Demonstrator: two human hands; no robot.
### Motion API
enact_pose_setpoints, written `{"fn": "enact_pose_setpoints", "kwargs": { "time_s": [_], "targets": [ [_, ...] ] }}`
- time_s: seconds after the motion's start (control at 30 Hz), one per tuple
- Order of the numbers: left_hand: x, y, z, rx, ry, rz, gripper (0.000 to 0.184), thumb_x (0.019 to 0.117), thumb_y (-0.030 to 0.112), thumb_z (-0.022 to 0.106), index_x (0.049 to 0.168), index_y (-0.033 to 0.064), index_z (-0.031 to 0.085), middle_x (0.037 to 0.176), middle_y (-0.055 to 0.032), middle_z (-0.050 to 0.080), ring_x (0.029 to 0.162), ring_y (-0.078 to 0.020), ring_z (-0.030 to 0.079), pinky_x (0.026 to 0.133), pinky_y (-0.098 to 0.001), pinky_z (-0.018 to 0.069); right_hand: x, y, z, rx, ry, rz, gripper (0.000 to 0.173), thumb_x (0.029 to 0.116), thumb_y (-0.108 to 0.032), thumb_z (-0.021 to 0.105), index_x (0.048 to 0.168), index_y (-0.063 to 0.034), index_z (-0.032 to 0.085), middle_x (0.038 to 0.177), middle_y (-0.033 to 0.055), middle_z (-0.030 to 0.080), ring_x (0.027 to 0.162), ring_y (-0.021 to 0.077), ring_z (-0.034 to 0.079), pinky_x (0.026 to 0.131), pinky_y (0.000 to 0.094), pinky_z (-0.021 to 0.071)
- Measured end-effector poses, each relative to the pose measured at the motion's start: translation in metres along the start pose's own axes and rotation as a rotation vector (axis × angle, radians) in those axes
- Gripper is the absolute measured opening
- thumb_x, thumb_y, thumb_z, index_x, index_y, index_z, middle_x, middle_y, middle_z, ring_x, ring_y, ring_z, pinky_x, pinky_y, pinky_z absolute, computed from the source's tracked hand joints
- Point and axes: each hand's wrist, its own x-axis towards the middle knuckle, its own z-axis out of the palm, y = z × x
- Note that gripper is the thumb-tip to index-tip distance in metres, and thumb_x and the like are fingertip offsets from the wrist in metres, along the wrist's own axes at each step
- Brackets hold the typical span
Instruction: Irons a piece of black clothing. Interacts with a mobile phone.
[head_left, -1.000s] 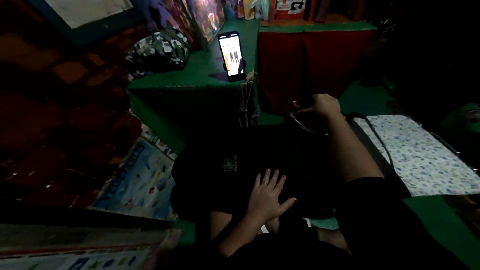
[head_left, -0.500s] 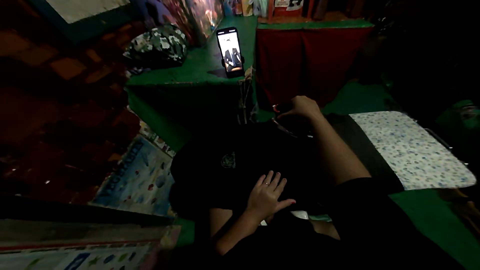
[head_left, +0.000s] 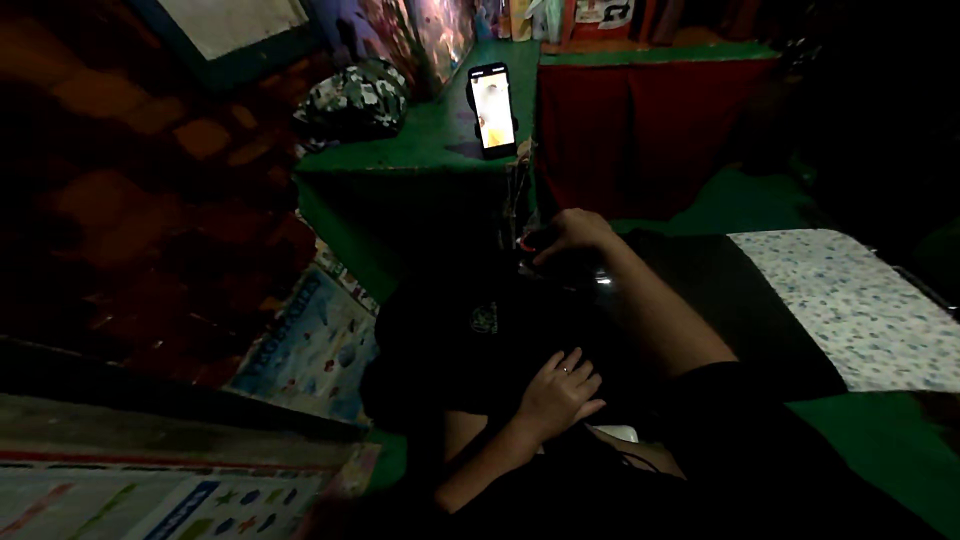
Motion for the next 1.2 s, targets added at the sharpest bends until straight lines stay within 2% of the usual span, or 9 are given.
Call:
{"fn": "enact_pose_setpoints", "kwargs": {
  "time_s": [0.23, 0.43, 0.57, 0.7, 0.8, 0.87, 0.97, 1.07, 1.2],
  "targets": [
    [0.005, -0.004, -0.012, -0.023, -0.131, 0.021, 0.01, 0.0901, 0.014, 0.071, 0.088, 0.0048, 0.074, 0.093, -0.0132, 0.075, 0.106, -0.035, 0.07, 0.109, -0.0539, 0.0457, -0.001, -0.035, 0.01, -0.073, 0.088, 0.114, 0.058, 0.0844, -0.058, 0.079, 0.112, -0.0071, 0.072, 0.11, 0.019, 0.072, 0.108, 0.0396, 0.068, 0.088, 0.0652, 0.0517],
    [0.002, -0.001, -0.012, -0.037, -0.148, 0.035, 0.006, 0.0879, 0.007, 0.069, 0.089, 0.0057, 0.074, 0.089, -0.0119, 0.074, 0.101, -0.0335, 0.071, 0.107, -0.0551, 0.0468, 0.012, -0.035, 0.013, -0.079, -0.081, -0.199, 0.058, 0.0795, -0.05, 0.087, 0.112, -0.0044, 0.073, 0.107, 0.0197, 0.072, 0.105, 0.0404, 0.068, 0.091, 0.0687, 0.049],
    [0.016, 0.007, -0.038, -0.049, -0.59, -0.134, 0.014, 0.0955, 0.002, 0.061, 0.099, -0.0054, 0.072, 0.105, -0.0226, 0.073, 0.111, -0.0393, 0.067, 0.115, -0.0566, 0.0354, 0.009, -0.059, 0.016, -0.065, -0.021, 0.006, 0.06, 0.0822, -0.055, 0.083, 0.11, -0.003, 0.072, 0.11, 0.0213, 0.071, 0.107, 0.0412, 0.067, 0.089, 0.0674, 0.0502],
    [0.016, 0.015, -0.045, -0.026, -0.716, -0.224, 0.026, 0.0973, 0.003, 0.057, 0.119, -0.0091, 0.067, 0.135, -0.0254, 0.062, 0.133, -0.0399, 0.054, 0.117, -0.0549, 0.0336, -0.002, -0.082, 0.02, -0.071, 0.033, 0.161, 0.059, 0.0881, -0.056, 0.076, 0.108, -0.0009, 0.07, 0.112, 0.0222, 0.07, 0.11, 0.0405, 0.067, 0.087, 0.0639, 0.0524],
    [0.006, 0.007, -0.041, -0.157, -0.551, -0.112, 0.016, 0.0888, 0.011, 0.069, 0.092, -0.0042, 0.073, 0.101, -0.0224, 0.073, 0.107, -0.0405, 0.068, 0.11, -0.0603, 0.0378, -0.001, -0.077, 0.02, -0.012, -0.069, 0.07, 0.057, 0.0884, -0.053, 0.078, 0.112, -0.001, 0.071, 0.114, 0.0226, 0.07, 0.111, 0.041, 0.066, 0.092, 0.0661, 0.0501],
    [0.001, -0.002, -0.047, -0.418, -0.411, -0.095, 0.025, 0.0908, 0.02, 0.072, 0.094, -0.0048, 0.075, 0.095, -0.021, 0.073, 0.102, -0.0385, 0.069, 0.112, -0.0617, 0.0353, 0.005, -0.065, 0.024, 0.067, -0.156, -0.085, 0.056, 0.0864, -0.047, 0.083, 0.113, 0.0006, 0.072, 0.113, 0.0239, 0.07, 0.111, 0.0418, 0.066, 0.096, 0.0686, 0.0483],
    [-0.007, -0.021, -0.055, -0.746, 0.125, -0.115, 0.027, 0.0931, 0.016, 0.071, 0.103, -0.0087, 0.075, 0.102, -0.017, 0.076, 0.1, -0.019, 0.074, 0.097, -0.0367, 0.0565, 0.003, -0.057, 0.031, 0.136, -0.184, -0.171, 0.053, 0.0845, -0.042, 0.085, 0.111, 0.001, 0.073, 0.108, 0.0228, 0.071, 0.105, 0.0399, 0.067, 0.095, 0.0675, 0.0489],
    [0.008, -0.045, -0.083, -0.622, 0.56, -0.261, 0.019, 0.0965, 0.005, 0.061, 0.102, -0.0092, 0.072, 0.101, -0.0147, 0.076, 0.095, -0.0114, 0.072, 0.089, -0.0279, 0.059, -0.016, -0.07, 0.031, 0.032, -0.109, -0.082, 0.057, 0.0867, -0.046, 0.082, 0.12, -0.0015, 0.07, 0.116, 0.0235, 0.07, 0.112, 0.0419, 0.065, 0.097, 0.0673, 0.0491],
    [0.05, -0.072, -0.125, -0.34, 0.639, -0.343, 0.03, 0.1018, 0.009, 0.054, 0.121, -0.0095, 0.066, 0.123, -0.0243, 0.068, 0.112, -0.0235, 0.067, 0.096, -0.0329, 0.0539, -0.062, -0.074, 0.009, -0.074, 0.011, -0.169, 0.051, 0.0978, -0.031, 0.072, 0.134, 0.0022, 0.059, 0.137, 0.0272, 0.057, 0.122, 0.0453, 0.06, 0.101, 0.0642, 0.0472]
  ]
}}
